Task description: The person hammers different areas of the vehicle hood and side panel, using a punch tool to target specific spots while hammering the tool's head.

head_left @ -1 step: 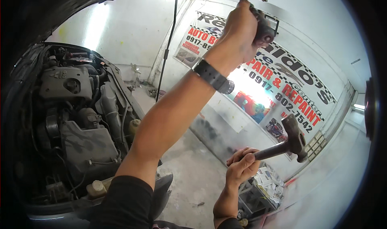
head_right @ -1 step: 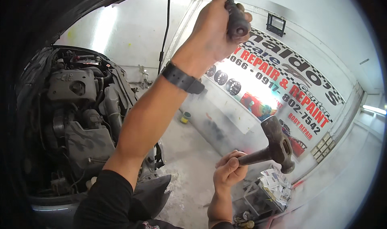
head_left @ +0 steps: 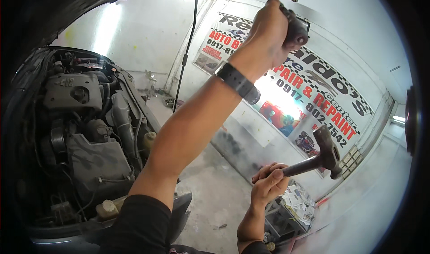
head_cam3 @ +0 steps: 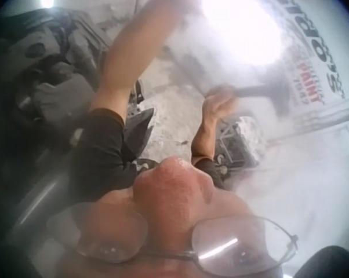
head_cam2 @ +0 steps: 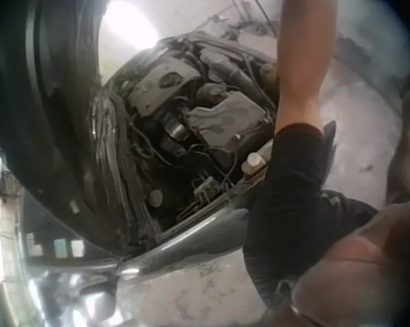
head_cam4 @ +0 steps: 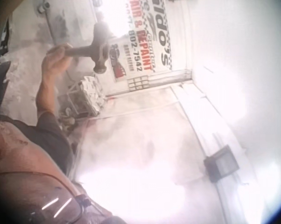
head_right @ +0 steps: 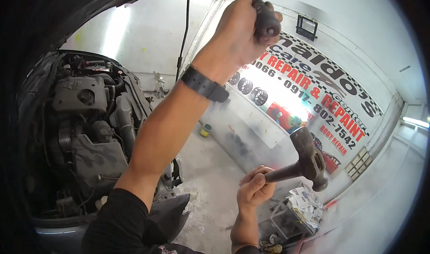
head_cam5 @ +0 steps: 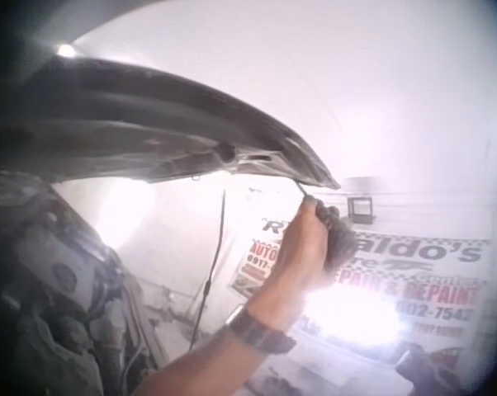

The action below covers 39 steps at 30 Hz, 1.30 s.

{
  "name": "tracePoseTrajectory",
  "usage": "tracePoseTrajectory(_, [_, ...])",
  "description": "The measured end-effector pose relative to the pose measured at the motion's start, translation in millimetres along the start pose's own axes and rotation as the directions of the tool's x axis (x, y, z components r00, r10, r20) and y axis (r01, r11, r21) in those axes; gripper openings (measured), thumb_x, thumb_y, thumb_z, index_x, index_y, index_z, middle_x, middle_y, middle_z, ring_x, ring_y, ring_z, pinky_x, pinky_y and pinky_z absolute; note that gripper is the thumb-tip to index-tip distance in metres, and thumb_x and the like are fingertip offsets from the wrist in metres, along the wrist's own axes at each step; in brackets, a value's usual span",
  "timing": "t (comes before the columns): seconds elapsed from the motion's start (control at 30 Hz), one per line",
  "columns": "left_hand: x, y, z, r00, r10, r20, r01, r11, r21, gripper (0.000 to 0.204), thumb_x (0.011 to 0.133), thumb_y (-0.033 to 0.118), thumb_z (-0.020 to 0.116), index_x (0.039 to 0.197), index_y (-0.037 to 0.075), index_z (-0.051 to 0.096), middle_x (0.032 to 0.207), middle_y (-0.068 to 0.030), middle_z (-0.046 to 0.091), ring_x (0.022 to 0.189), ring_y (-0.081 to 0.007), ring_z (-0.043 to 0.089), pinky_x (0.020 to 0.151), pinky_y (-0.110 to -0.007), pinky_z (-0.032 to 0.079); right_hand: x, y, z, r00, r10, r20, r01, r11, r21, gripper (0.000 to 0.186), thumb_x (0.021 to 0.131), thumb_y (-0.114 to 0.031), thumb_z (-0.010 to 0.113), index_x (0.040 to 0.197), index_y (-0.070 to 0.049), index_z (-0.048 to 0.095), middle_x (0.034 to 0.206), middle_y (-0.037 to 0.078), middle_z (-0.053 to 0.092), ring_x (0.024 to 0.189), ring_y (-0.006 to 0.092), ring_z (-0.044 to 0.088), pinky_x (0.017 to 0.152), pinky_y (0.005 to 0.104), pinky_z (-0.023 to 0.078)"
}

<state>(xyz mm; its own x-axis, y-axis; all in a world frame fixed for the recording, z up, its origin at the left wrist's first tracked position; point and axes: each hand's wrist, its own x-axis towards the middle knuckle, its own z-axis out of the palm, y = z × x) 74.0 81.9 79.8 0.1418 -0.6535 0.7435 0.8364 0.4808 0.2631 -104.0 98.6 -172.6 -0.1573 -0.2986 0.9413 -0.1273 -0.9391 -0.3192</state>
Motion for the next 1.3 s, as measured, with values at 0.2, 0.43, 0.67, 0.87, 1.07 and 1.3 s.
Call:
tracePoseTrajectory(0.2, [21.6,1.6,3.8,0.982,-0.042,0.186,0.058,0.995,-0.079,0.034,0.102,0.033,0.033,0.085,0.006,0.044,0.064,-0.0036,0.048,0.05,-0.0159,0.048,0.045,-0.028,0.045,52.8,-2.9,37.1,0.989,-0.149,-0.012,0.149,0.989,0.005,0.03,0.102,-0.03,0.041,0.089,-0.003,0.043,0.056,0.001,0.041,0.04,0.0067,0.038,0.035,0.0224,0.033])
tracePoseTrajectory(0.43, [30.6,-8.0,3.4,0.992,0.044,0.115,-0.026,0.987,-0.157,0.04,0.099,0.045,0.035,0.093,0.006,0.043,0.074,-0.0069,0.053,0.057,-0.0186,0.057,0.05,-0.031,0.052,126.3,-25.9,76.5,0.941,-0.34,0.0,0.314,0.87,-0.381,0.027,0.101,-0.024,0.046,0.083,-0.003,0.047,0.058,-0.002,0.04,0.049,0.0047,0.036,0.045,0.023,0.028])
tracePoseTrajectory(0.67, [15.3,0.5,9.1,0.993,0.055,0.101,-0.042,0.991,-0.123,0.033,0.1,0.036,0.035,0.095,0.004,0.045,0.079,-0.0081,0.055,0.062,-0.0179,0.058,0.051,-0.031,0.053,98.5,-9.7,68.0,0.932,-0.345,-0.115,0.339,0.938,-0.067,0.03,0.101,-0.027,0.045,0.082,-0.004,0.049,0.058,-0.001,0.039,0.05,0.0066,0.037,0.046,0.0211,0.031])
tracePoseTrajectory(0.87, [36.9,-4.2,0.0,0.99,0.044,0.135,-0.03,0.994,-0.102,0.041,0.1,0.046,0.036,0.094,0.006,0.046,0.078,-0.0072,0.056,0.061,-0.0171,0.061,0.052,-0.03,0.056,120.1,-4.4,80.1,0.974,-0.228,0.0,0.21,0.898,-0.386,0.016,0.094,-0.015,0.051,0.085,-0.002,0.049,0.058,0.008,0.048,0.046,0.0146,0.043,0.056,0.0328,0.04])
tracePoseTrajectory(1.07, [47.5,-11.7,-2.6,0.975,0.095,0.203,-0.07,0.989,-0.13,0.047,0.1,0.05,0.031,0.099,0.006,0.046,0.083,-0.0085,0.056,0.063,-0.0188,0.06,0.054,-0.032,0.055,95.6,-8.5,74.9,0.889,-0.436,-0.14,0.436,0.899,-0.028,0.027,0.101,-0.024,0.044,0.085,-0.001,0.045,0.056,0.002,0.044,0.045,0.0062,0.042,0.04,0.022,0.034])
tracePoseTrajectory(1.3, [48.5,-13.5,2.1,0.985,0.061,0.162,-0.037,0.988,-0.148,0.05,0.1,0.05,0.027,0.103,0.004,0.045,0.085,-0.0102,0.058,0.065,-0.0202,0.062,0.054,-0.033,0.054,124.5,-8.2,86.6,0.941,-0.339,0.003,0.323,0.892,-0.316,0.031,0.101,-0.029,0.045,0.08,-0.007,0.045,0.059,-0.001,0.043,0.043,0.0058,0.037,0.04,0.021,0.03])
